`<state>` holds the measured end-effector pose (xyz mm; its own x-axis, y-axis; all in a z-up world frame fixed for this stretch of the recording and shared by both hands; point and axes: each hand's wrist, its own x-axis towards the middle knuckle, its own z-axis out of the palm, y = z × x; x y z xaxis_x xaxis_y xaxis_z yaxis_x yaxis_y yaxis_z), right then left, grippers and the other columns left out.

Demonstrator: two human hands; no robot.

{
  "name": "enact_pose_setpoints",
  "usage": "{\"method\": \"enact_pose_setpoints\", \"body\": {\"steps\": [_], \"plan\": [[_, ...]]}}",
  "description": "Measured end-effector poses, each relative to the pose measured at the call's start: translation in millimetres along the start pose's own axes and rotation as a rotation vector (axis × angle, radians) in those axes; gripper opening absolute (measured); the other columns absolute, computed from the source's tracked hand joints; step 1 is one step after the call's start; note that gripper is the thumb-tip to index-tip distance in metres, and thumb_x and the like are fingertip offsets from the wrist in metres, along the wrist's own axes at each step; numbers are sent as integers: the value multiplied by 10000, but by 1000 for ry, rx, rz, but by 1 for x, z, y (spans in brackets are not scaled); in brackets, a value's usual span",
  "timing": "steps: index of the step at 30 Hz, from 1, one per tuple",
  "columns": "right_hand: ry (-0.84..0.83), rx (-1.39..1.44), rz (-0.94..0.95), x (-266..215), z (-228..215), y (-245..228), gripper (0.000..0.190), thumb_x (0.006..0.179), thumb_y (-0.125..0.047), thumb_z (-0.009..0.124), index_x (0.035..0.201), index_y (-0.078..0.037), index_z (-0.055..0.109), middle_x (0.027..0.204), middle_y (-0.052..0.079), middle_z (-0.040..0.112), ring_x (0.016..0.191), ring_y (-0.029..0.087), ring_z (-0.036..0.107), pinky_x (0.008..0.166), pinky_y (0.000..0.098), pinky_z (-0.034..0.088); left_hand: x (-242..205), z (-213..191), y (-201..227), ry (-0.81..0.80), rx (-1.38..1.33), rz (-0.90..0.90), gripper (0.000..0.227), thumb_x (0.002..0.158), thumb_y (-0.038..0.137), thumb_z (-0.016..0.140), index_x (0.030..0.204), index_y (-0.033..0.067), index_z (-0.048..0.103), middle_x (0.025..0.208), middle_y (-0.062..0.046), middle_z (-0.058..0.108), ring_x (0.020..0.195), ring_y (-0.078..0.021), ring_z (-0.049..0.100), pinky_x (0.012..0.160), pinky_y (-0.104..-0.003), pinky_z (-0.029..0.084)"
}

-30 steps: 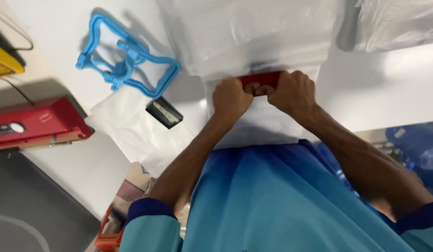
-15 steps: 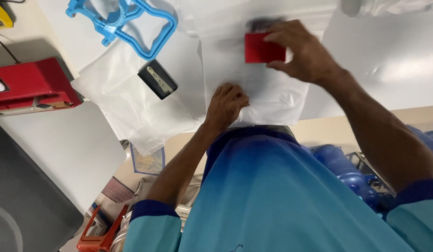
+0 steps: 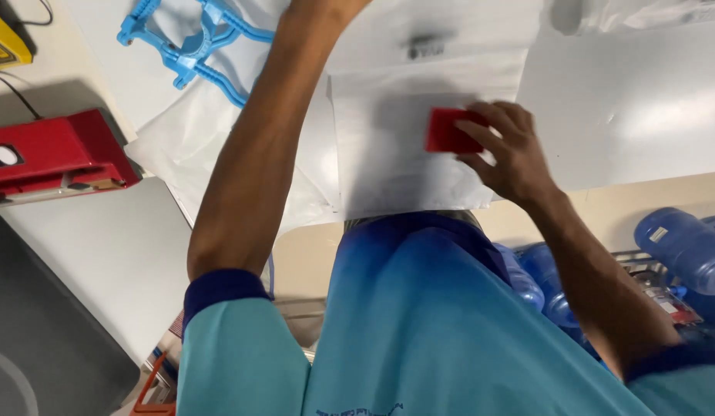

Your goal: The person uses a red handheld sealer to press and seal the top edge of a white plastic bag. They repeatedly slide the tool along the bag's opening to create a seal.

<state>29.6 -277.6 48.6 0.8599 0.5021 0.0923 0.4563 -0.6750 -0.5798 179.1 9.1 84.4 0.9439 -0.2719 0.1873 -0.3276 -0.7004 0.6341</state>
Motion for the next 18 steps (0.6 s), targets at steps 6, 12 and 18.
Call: {"method": "enact_pose_setpoints", "body": {"steps": [6, 12, 18], "plan": [[23, -79, -160, 84, 41, 1, 647, 732, -90, 989, 1278, -25, 648, 1409, 183, 584, 1211, 398, 539, 942, 554, 505, -1, -22, 41, 311, 96, 35, 151, 970, 141, 585, 831, 90, 551, 770, -88, 537, 705, -303, 524, 640, -426, 431], [55, -10, -57, 82, 49, 10, 470, 810, -116, 975, 1241, -95, 789, 1355, 138, 663, 1216, 371, 525, 944, 500, 484, -85, 55, 14, -268, 102, -632, 574, 928, 636, 573, 894, 68, 656, 833, -90, 710, 746, -306, 672, 577, -436, 515], [8, 98, -13, 95, 25, -10, 486, 872, -268, 934, 1254, -33, 744, 1389, 214, 610, 1283, 421, 478, 945, 587, 497, -48, 65, 2, -601, 10, -821, 297, 919, 386, 691, 862, 101, 751, 783, -38, 757, 709, -266, 713, 623, -395, 560]]}}
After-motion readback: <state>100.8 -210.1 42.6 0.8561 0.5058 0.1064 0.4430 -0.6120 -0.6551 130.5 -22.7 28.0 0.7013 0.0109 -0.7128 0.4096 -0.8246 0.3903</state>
